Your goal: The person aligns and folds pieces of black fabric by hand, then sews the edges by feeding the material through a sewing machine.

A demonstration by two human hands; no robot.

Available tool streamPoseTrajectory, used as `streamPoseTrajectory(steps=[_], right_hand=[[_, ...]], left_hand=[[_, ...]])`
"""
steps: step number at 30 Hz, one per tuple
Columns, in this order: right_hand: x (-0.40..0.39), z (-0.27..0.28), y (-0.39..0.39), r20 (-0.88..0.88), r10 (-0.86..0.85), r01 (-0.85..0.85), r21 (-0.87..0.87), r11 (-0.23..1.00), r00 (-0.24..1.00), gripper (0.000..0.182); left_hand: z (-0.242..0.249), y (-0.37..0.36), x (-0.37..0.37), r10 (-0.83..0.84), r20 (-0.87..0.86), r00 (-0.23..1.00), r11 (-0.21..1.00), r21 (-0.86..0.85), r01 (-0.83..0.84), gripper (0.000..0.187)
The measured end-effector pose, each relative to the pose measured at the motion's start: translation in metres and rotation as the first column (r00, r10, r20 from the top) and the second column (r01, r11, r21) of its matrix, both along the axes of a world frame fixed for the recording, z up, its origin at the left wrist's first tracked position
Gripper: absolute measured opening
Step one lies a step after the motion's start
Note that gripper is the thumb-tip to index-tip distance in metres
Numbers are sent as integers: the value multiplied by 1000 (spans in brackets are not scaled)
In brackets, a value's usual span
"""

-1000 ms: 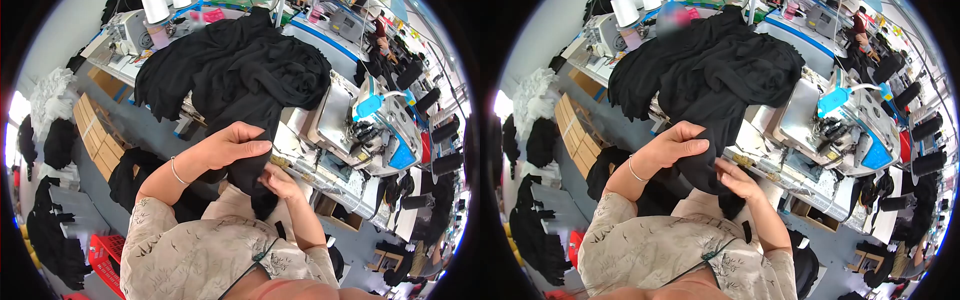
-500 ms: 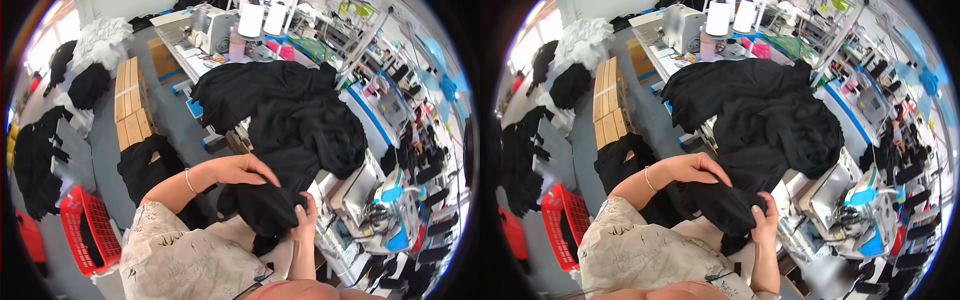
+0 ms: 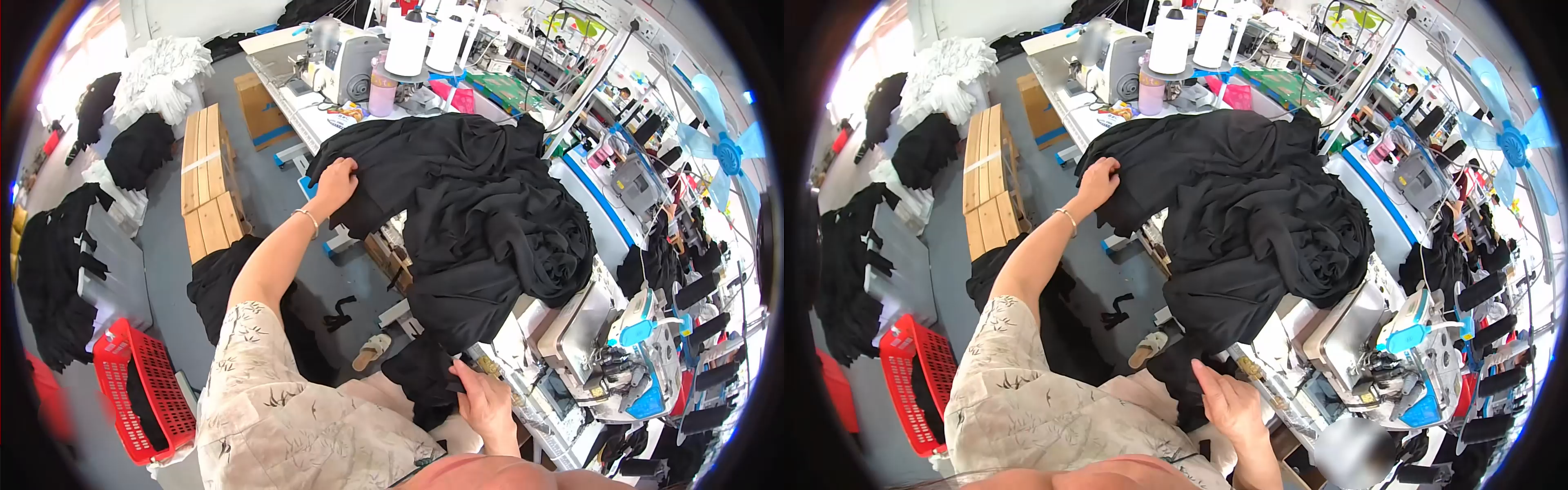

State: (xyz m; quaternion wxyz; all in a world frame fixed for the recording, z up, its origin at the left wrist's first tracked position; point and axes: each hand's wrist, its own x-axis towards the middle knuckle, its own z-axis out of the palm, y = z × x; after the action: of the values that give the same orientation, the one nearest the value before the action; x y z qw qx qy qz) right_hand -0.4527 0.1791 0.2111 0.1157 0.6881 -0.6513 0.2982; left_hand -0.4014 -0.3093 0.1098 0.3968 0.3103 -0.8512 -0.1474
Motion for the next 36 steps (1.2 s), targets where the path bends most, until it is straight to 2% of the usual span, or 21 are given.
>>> streamPoseTrajectory(steps=[5,7,9,10,13,15,16,17,19,21,22,23,24,26,27,28,31,33,34,35,36], right_hand=[[-3,3,18,-76,-67,72,60,996,995,58],[-1,10,18,-79,-52,56,40,998,996,59],[1,17,16,-66,-39,41,30,999,997,59],[1,20,14,-51,-32,34,26,999,998,59],[-6,31,6,-49,-52,49,-59,997,997,56],[-15,43,-7,-52,-113,101,-202,974,992,55],[-18,57,-16,25,-95,98,-193,976,995,58],[-19,70,-26,103,-75,93,-186,978,992,62],[-21,80,-52,243,97,-83,-67,994,965,70],[-31,71,-59,350,149,-257,288,922,925,63],[-43,49,-52,297,108,-199,297,934,949,57],[-56,29,-36,244,67,-142,303,942,967,50],[-60,22,-9,237,-111,18,362,932,965,43],[-60,5,57,280,-343,199,437,877,897,32],[-53,0,91,336,-401,229,450,863,852,29],[-40,-9,123,347,-451,248,494,833,823,28],[1,-55,211,232,-612,348,649,677,756,27],[9,-89,266,19,-810,557,717,420,586,26],[3,-125,303,-133,-904,705,675,217,406,21],[6,-78,283,154,-794,682,434,589,588,18],[12,-47,256,579,-756,764,326,558,306,18]], left_hand=[[16,-31,15,-39,-246,968,990,119,70,17],[32,-34,14,15,-338,941,932,346,110,22],[54,-30,4,1,-581,814,841,441,314,20],[72,-17,-2,-40,-606,795,865,377,331,20],[136,52,-1,-285,-368,885,957,-50,287,20],[177,124,12,-610,-87,787,789,27,614,20],[187,157,16,-767,6,642,641,35,766,17],[196,193,27,-835,139,533,550,257,795,13],[200,241,42,-981,150,124,166,311,936,11],[217,261,60,-981,51,-185,-144,438,887,12],[234,259,70,-980,7,-201,-187,332,924,12],[237,244,81,-986,-85,-144,-161,241,957,11],[241,230,91,-980,-175,-91,-118,149,982,11],[236,205,113,-816,-404,413,345,234,909,8],[255,188,104,-780,-44,624,612,151,776,10],[255,181,89,-661,-34,750,738,154,657,12],[246,149,39,-574,-103,812,818,-24,575,21],[244,150,8,-569,-59,821,821,-106,561,22],[245,176,-4,-653,-11,758,748,-168,642,21],[253,206,-11,-782,122,611,599,-124,791,19],[248,236,-21,-845,147,514,519,-3,855,17]])
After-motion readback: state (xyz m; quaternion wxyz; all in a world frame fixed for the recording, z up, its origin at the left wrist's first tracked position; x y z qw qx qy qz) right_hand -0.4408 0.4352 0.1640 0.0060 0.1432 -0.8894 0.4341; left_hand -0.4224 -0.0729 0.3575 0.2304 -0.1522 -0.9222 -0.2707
